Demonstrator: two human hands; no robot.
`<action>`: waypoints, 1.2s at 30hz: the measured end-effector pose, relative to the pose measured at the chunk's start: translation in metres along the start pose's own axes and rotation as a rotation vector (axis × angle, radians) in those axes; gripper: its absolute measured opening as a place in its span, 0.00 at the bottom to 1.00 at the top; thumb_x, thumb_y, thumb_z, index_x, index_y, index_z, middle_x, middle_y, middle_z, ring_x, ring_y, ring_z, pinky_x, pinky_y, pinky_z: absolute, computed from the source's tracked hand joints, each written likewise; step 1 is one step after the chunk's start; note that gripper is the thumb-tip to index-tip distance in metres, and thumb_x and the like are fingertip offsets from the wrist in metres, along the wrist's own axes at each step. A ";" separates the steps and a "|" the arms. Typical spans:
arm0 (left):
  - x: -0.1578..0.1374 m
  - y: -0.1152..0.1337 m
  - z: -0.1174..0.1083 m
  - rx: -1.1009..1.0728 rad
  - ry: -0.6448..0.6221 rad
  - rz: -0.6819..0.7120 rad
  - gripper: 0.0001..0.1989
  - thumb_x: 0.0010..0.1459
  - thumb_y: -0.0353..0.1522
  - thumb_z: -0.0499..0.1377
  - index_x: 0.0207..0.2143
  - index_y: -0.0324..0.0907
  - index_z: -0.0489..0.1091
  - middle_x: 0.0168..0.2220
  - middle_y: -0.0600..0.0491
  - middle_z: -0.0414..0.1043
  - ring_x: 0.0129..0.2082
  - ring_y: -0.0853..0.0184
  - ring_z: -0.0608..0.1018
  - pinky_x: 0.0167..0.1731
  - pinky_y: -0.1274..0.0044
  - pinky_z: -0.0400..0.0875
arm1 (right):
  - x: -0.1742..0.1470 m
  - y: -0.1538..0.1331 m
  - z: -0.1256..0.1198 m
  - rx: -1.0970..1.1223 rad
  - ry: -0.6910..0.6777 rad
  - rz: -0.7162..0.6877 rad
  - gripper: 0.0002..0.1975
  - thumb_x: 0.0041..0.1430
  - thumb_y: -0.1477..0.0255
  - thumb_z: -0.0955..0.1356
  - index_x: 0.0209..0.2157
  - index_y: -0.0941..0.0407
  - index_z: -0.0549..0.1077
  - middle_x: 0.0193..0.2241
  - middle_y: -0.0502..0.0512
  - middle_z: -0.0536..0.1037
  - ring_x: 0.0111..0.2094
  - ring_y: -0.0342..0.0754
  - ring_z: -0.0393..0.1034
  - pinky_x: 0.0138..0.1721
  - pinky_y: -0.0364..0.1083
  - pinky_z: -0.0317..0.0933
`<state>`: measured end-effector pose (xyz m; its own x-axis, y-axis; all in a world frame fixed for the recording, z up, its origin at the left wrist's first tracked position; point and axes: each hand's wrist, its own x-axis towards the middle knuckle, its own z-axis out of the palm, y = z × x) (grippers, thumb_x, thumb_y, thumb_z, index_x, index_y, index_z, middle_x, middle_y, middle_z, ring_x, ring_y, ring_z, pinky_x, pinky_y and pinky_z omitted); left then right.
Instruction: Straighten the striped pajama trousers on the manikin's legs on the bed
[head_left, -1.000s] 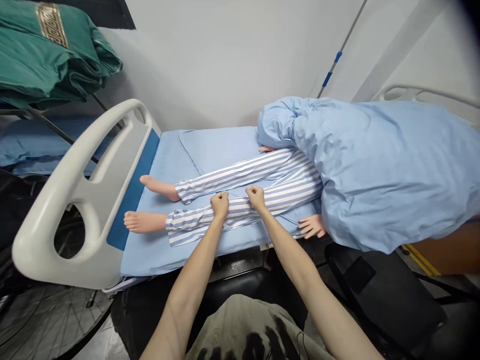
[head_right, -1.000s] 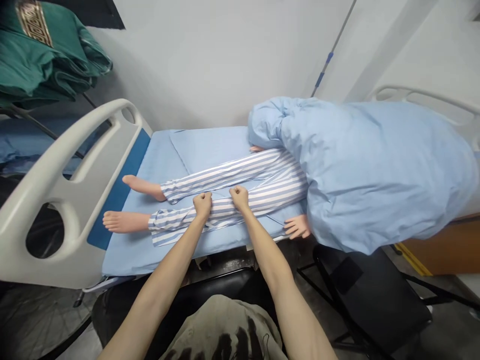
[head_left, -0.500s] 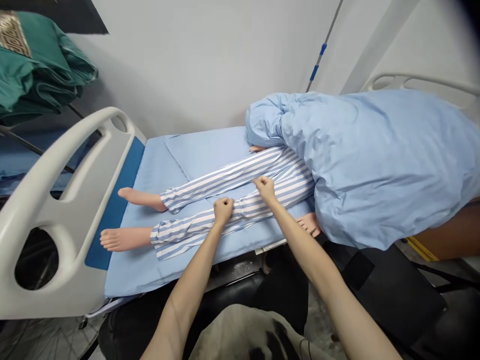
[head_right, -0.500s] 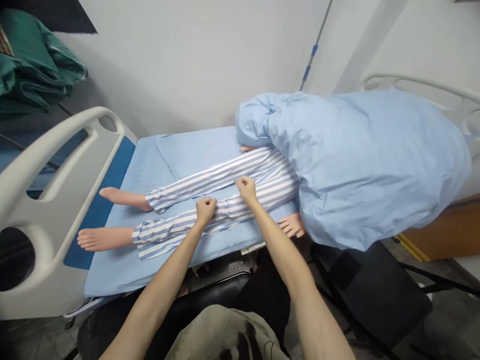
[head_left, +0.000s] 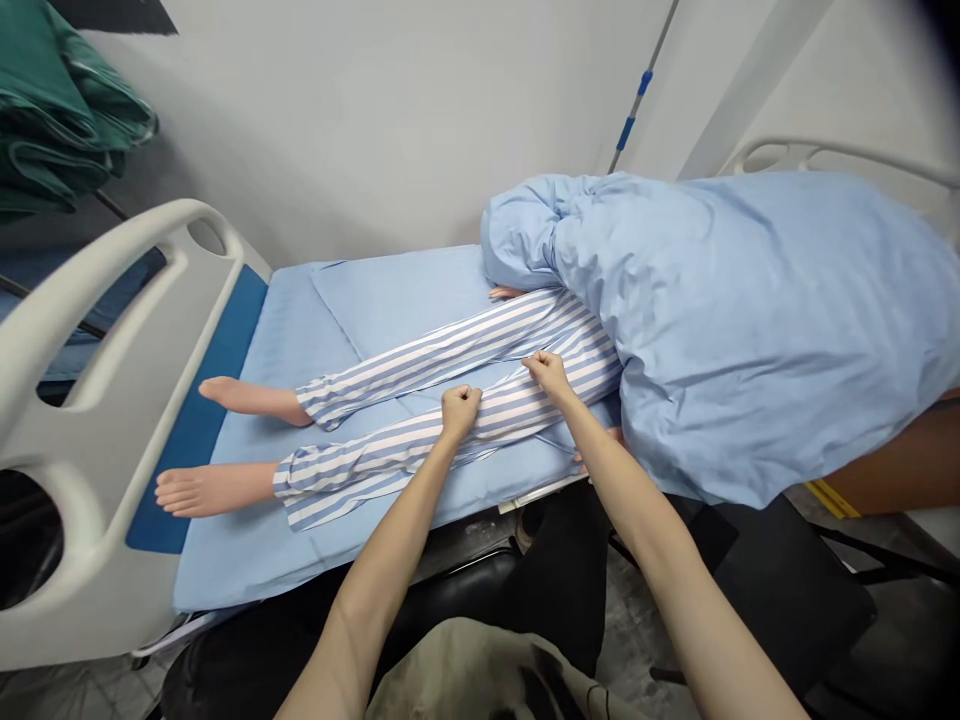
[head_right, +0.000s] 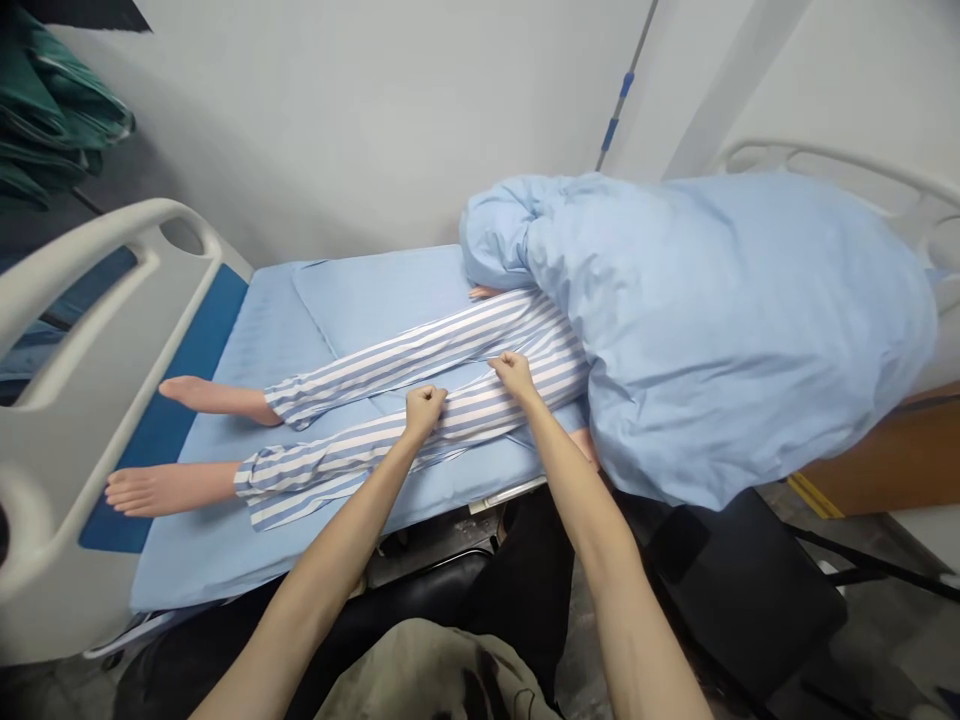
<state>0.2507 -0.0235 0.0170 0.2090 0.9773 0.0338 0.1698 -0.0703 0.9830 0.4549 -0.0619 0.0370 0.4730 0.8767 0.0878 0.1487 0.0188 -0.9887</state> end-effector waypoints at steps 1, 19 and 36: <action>-0.002 -0.003 0.002 0.025 -0.008 0.007 0.18 0.47 0.32 0.56 0.13 0.43 0.48 0.15 0.59 0.44 0.19 0.74 0.53 0.23 0.77 0.49 | 0.005 -0.001 -0.006 -0.027 0.009 -0.020 0.19 0.47 0.62 0.69 0.17 0.54 0.56 0.15 0.44 0.56 0.20 0.39 0.50 0.25 0.43 0.48; 0.009 0.031 0.129 -0.083 -0.177 0.075 0.19 0.49 0.30 0.56 0.13 0.42 0.50 0.15 0.60 0.46 0.21 0.73 0.55 0.26 0.75 0.51 | 0.019 0.036 -0.055 -0.406 0.382 -0.151 0.15 0.51 0.68 0.64 0.19 0.54 0.52 0.17 0.44 0.53 0.23 0.40 0.49 0.28 0.43 0.49; -0.029 0.002 -0.017 -0.089 -0.226 -0.018 0.19 0.51 0.40 0.57 0.13 0.42 0.61 0.14 0.56 0.62 0.20 0.71 0.66 0.28 0.77 0.59 | 0.017 0.038 -0.052 -0.553 0.442 -0.146 0.14 0.47 0.69 0.66 0.17 0.55 0.55 0.15 0.43 0.52 0.21 0.39 0.47 0.27 0.44 0.45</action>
<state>0.2283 -0.0487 0.0215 0.4189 0.9079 -0.0152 0.0922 -0.0259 0.9954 0.5136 -0.0714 0.0077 0.7041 0.6053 0.3712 0.5998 -0.2272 -0.7672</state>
